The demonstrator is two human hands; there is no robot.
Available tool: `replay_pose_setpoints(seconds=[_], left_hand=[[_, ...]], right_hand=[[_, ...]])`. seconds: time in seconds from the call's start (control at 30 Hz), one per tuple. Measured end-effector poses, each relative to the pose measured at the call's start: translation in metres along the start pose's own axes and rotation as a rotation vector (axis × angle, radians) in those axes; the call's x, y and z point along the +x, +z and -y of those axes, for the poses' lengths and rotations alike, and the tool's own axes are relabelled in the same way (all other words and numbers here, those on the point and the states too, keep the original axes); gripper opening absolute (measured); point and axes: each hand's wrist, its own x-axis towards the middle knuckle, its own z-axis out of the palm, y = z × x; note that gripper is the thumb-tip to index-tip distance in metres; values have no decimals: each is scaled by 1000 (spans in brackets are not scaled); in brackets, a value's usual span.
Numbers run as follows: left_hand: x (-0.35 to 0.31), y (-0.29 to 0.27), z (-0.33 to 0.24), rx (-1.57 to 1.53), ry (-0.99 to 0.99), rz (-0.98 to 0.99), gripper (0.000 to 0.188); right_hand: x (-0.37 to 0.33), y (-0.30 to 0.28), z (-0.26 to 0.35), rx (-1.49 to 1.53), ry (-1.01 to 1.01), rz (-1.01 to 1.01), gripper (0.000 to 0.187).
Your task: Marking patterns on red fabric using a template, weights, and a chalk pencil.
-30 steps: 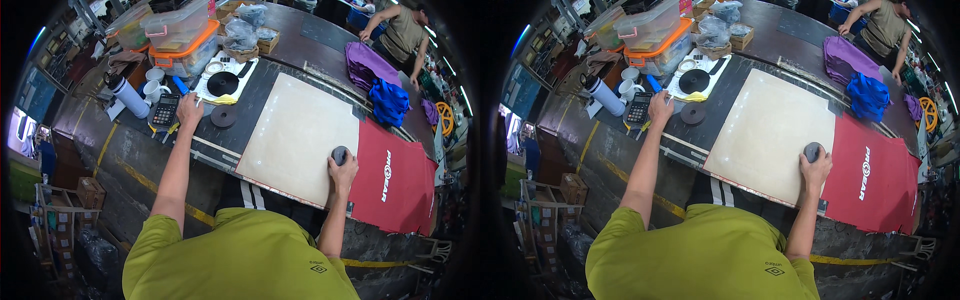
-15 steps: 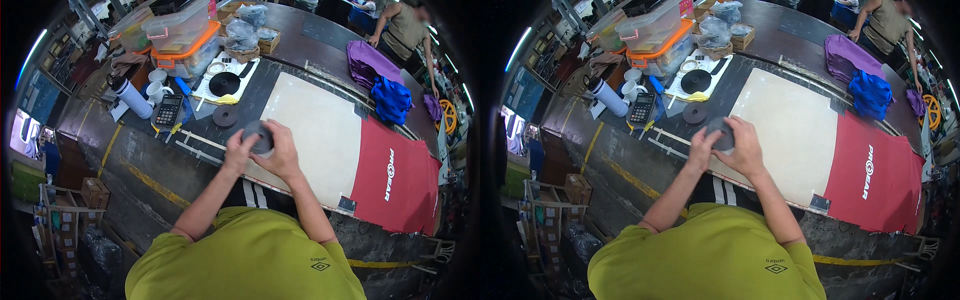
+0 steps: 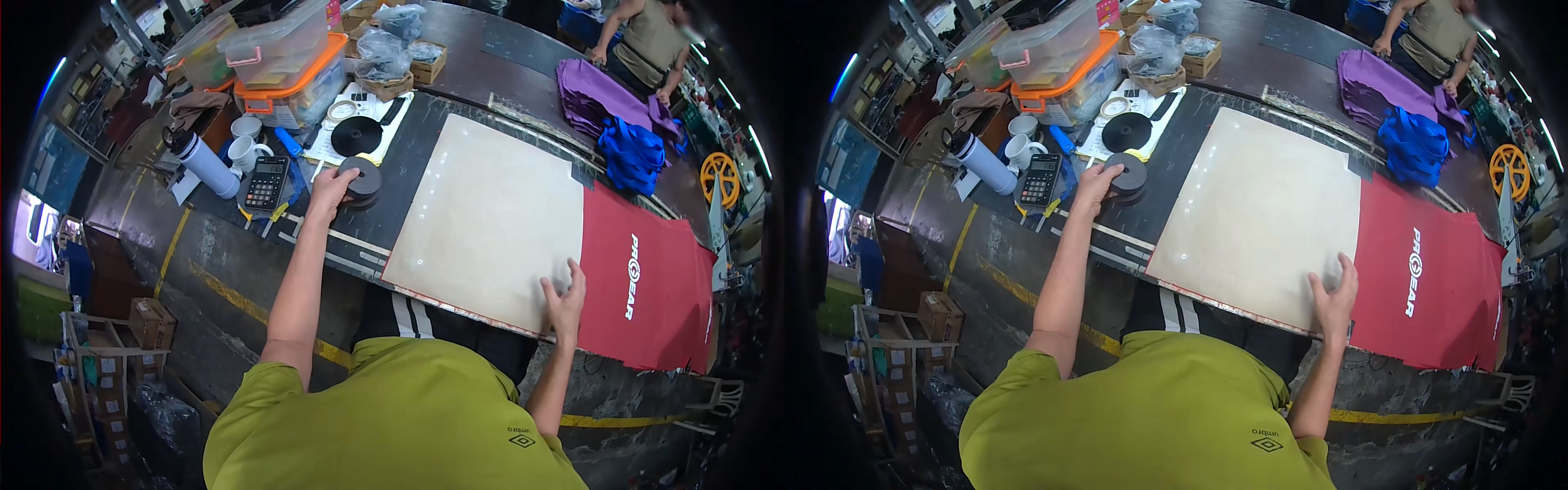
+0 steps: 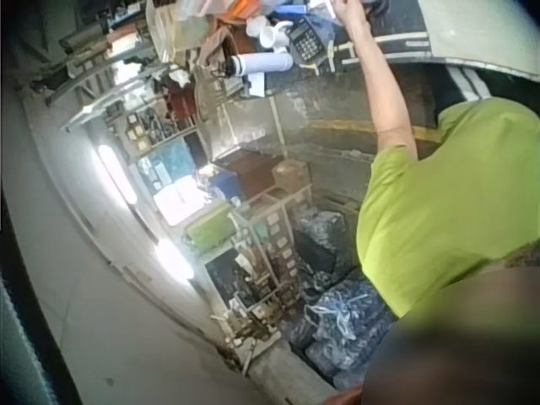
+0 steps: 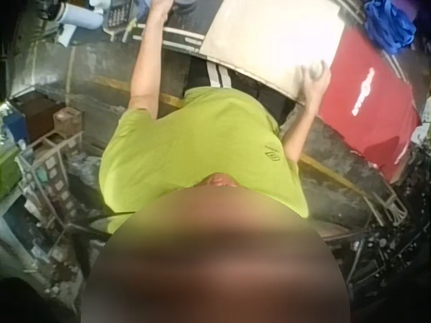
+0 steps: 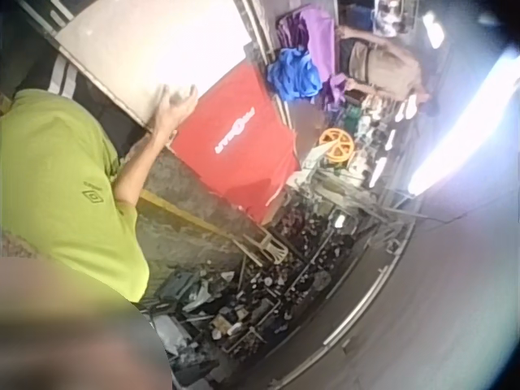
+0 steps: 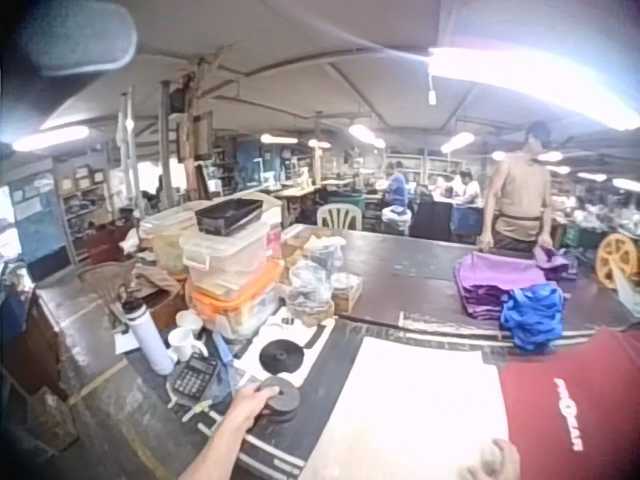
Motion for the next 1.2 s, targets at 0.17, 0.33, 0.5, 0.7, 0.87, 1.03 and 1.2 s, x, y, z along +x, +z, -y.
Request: replay_pose_setpoints(seconds=[0.17, 0.33, 0.5, 0.7, 0.87, 1.03, 1.2], left_hand=[[0, -11, 4, 705, 158, -170, 51], [-4, -17, 1, 1025, 333, -242, 52], [-35, 11, -8, 1017, 642, -456, 37], [-95, 93, 48, 1027, 467, -26, 53], [-97, 114, 56, 938, 392, -17, 66], [-78, 117, 53, 1088, 325, -51, 61], [-66, 117, 57, 918, 215, 54, 62]], right_hand=[[-15, -31, -42, -165, 244, -136, 71], [-6, -32, -45, -257, 347, -115, 70], [9, -23, -26, -345, 503, -70, 70], [31, -11, -38, -250, 564, -35, 52], [38, 3, -74, -60, 462, -170, 28], [37, 6, -103, 469, 519, -174, 29], [12, -22, -127, 576, 630, -100, 38]])
